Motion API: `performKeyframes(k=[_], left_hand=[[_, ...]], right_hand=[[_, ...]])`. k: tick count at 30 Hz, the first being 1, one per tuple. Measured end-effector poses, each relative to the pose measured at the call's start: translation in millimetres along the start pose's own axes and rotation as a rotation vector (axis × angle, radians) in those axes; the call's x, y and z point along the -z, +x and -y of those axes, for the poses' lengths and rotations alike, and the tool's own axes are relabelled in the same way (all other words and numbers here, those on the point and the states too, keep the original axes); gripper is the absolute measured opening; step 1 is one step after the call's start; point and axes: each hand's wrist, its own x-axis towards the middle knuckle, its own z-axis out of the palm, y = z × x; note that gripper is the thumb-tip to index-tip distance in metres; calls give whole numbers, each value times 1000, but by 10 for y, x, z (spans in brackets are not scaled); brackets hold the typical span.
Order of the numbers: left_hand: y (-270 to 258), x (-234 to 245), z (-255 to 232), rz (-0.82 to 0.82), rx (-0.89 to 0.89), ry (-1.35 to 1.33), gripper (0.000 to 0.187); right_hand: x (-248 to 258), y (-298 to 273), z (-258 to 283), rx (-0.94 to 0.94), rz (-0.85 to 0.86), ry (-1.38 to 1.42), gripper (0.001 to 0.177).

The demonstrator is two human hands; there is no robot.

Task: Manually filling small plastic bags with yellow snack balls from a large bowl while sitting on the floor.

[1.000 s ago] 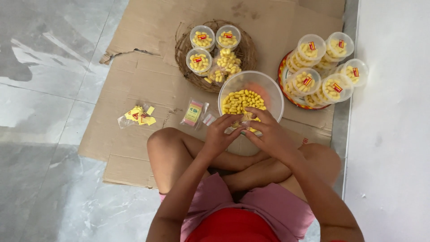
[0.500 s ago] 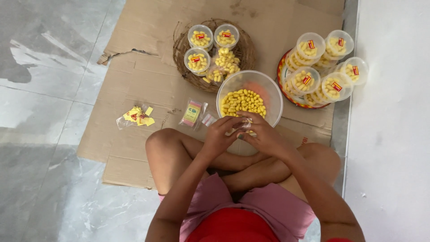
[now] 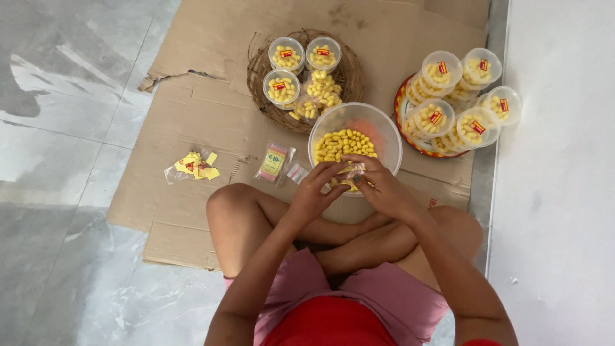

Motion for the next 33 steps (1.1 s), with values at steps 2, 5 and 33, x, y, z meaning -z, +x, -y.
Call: performKeyframes(k=[2,5,33], left_hand=[[6,19,8,9,-8,-20,46],[-15,4,-13,20,-15,-38,43],[-43,128,-9,-23,98,-151,46]], right_hand=[[9,-12,-53,-9,11,-5,38],[7,-34,-45,-26,28,-5,39],[258,-83,96,64,35,-123,30]])
